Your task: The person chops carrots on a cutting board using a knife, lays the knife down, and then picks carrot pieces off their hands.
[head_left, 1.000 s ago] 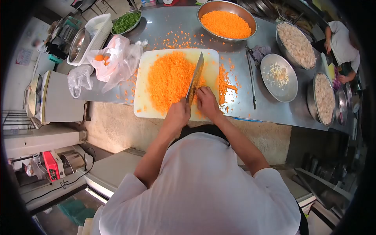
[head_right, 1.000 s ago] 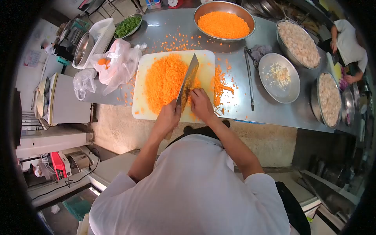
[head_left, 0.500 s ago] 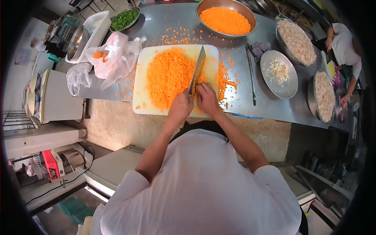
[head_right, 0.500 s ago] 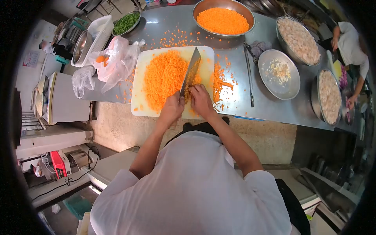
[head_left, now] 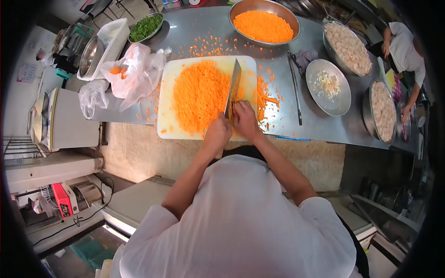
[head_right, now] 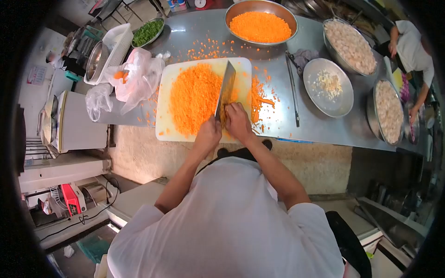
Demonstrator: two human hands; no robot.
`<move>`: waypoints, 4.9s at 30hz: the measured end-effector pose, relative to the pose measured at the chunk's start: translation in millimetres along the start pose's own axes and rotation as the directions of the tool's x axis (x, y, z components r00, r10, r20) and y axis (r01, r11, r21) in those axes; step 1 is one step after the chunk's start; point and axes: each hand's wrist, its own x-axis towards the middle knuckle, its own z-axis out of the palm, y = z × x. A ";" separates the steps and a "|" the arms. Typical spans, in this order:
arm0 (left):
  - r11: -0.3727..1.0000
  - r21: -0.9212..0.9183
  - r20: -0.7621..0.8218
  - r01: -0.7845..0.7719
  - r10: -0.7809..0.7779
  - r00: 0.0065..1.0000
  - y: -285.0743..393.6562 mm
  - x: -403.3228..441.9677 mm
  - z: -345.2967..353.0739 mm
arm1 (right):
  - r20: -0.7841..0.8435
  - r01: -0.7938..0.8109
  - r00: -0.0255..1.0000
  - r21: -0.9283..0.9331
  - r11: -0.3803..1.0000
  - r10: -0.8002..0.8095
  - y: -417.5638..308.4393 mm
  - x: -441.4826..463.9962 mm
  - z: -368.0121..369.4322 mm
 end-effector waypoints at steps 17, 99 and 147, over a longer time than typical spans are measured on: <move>0.998 0.060 0.085 0.006 -0.011 0.996 -10.7 1.0 -21.3 | 0.113 -0.134 0.984 -0.046 0.990 0.139 -6.8 -9.8 -25.0; 0.998 -0.003 0.210 0.057 -0.055 0.976 8.3 3.4 -13.4 | 0.106 -0.153 0.980 -0.159 0.975 0.171 -6.8 -9.8 -27.6; 1.000 0.001 0.097 0.001 -0.001 0.995 0.6 -7.4 -2.4 | 0.152 -0.173 0.968 -0.160 0.972 0.197 -16.2 -17.1 -30.3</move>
